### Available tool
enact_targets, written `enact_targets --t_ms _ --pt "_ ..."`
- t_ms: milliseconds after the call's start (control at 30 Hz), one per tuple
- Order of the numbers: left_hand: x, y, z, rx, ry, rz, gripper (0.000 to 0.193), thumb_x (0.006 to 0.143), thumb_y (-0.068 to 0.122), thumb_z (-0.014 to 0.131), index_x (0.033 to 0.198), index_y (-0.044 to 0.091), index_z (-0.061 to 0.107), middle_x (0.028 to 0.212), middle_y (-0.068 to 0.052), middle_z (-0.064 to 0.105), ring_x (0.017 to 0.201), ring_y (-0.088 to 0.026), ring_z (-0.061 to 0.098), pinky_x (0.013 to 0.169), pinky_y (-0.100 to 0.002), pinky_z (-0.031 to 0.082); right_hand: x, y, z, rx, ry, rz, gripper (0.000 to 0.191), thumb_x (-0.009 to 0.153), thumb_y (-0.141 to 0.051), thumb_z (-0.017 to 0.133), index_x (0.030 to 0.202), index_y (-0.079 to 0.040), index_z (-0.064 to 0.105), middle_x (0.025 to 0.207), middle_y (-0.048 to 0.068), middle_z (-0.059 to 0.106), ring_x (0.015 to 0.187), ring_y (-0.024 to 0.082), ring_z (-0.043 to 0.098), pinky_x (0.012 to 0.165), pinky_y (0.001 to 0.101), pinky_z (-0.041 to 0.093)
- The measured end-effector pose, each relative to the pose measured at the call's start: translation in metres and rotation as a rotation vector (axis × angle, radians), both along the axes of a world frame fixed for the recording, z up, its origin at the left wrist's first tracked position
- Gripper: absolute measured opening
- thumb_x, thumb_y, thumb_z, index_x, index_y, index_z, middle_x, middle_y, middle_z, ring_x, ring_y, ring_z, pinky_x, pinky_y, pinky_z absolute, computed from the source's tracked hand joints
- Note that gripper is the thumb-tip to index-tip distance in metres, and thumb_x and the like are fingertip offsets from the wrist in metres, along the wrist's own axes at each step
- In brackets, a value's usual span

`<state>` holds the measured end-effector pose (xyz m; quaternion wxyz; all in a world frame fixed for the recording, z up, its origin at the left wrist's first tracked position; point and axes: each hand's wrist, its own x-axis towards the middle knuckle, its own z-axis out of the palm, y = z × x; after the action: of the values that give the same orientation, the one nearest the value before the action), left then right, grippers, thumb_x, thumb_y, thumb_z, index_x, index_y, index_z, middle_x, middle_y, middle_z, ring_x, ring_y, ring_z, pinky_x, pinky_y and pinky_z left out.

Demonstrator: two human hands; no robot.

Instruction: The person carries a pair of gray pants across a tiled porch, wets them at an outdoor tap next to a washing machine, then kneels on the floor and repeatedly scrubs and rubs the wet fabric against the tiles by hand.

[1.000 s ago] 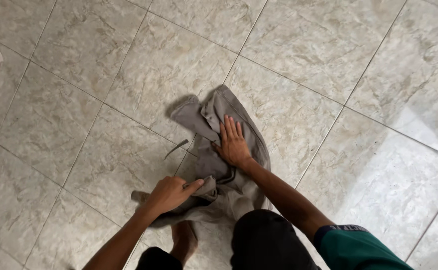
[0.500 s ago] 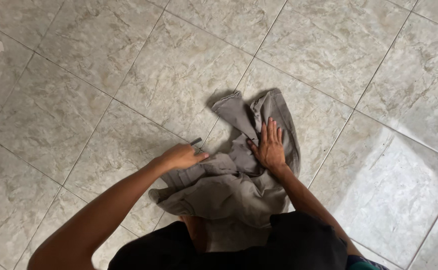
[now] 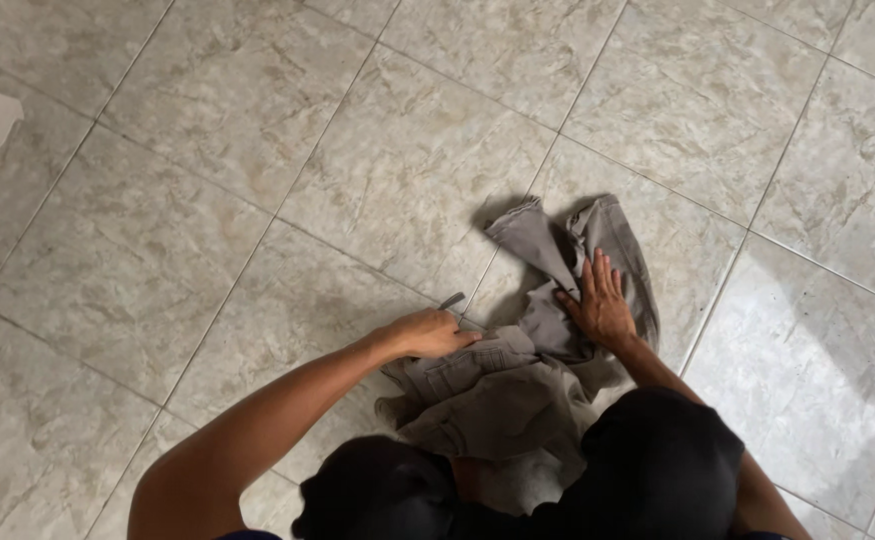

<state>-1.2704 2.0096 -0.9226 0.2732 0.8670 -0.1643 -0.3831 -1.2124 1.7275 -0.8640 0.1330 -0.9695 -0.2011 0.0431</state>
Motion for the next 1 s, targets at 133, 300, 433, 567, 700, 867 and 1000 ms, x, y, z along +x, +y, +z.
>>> enact_targets --t_ms 133,300,433,567,700,867,1000 --pt "-0.023 0.02 0.012 -0.011 0.042 0.014 0.072 0.101 0.058 0.049 0.07 -0.004 0.067 0.067 -0.023 0.066 0.066 -0.038 0.07 0.066 -0.052 0.053 -0.003 0.013 0.01 -0.044 0.059 -0.002 0.089 0.1 -0.055 0.05 0.155 0.011 0.028 0.165 0.036 0.017 0.154 0.05 0.018 0.121 0.0575 0.023" --pt "-0.037 0.041 0.041 -0.07 0.051 0.015 0.073 0.103 0.057 0.048 0.063 -0.001 0.062 0.056 -0.014 0.056 0.052 -0.028 0.058 0.057 -0.051 0.048 -0.005 0.034 0.013 -0.004 0.247 -0.153 0.081 0.104 -0.051 0.045 0.158 0.006 0.025 0.167 0.031 0.012 0.155 0.046 0.014 0.123 0.0561 0.021" --pt "-0.041 0.067 0.061 -0.094 0.043 0.067 0.073 0.104 0.057 0.048 0.056 0.002 0.056 0.047 -0.007 0.046 0.042 -0.019 0.044 0.049 -0.045 0.041 -0.001 0.054 0.012 0.008 0.3 -0.239 0.08 0.103 -0.05 0.044 0.158 0.004 0.026 0.168 0.03 0.012 0.155 0.046 0.015 0.122 0.0559 0.023" --pt "-0.038 0.095 0.074 -0.107 0.032 0.154 0.066 0.106 0.053 0.05 0.058 0.008 0.055 0.046 0.001 0.035 0.038 -0.014 0.031 0.041 -0.038 0.028 0.006 0.072 0.011 0.076 0.328 -0.309 0.08 0.103 -0.052 0.044 0.158 0.004 0.027 0.167 0.03 0.015 0.154 0.047 0.017 0.121 0.0554 0.025" --pt "-0.045 0.131 0.083 -0.108 -0.085 0.3 0.066 0.104 0.049 0.054 0.054 0.007 0.056 0.041 0.001 0.033 0.035 -0.012 0.029 0.039 -0.035 0.025 0.009 0.095 0.005 0.032 0.279 -0.317 0.081 0.103 -0.052 0.044 0.156 0.007 0.027 0.166 0.032 0.015 0.153 0.048 0.018 0.121 0.0556 0.024" --pt "-0.075 0.157 0.086 0.022 0.02 0.436 0.066 0.105 0.051 0.051 0.056 0.008 0.055 0.042 0.0 0.033 0.037 -0.014 0.028 0.041 -0.037 0.026 0.008 0.127 -0.007 -0.013 0.101 -0.169 0.082 0.105 -0.052 0.043 0.154 0.012 0.028 0.164 0.035 0.015 0.152 0.049 0.018 0.121 0.0563 0.02" --pt "-0.092 0.161 0.086 0.037 0.121 0.57 0.07 0.103 0.054 0.051 0.054 0.003 0.053 0.042 -0.005 0.036 0.038 -0.016 0.035 0.044 -0.04 0.032 0.019 0.15 -0.013 -0.066 0.036 0.053 0.08 0.106 -0.051 0.044 0.153 0.013 0.032 0.166 0.035 0.017 0.155 0.049 0.019 0.125 0.0544 0.02"
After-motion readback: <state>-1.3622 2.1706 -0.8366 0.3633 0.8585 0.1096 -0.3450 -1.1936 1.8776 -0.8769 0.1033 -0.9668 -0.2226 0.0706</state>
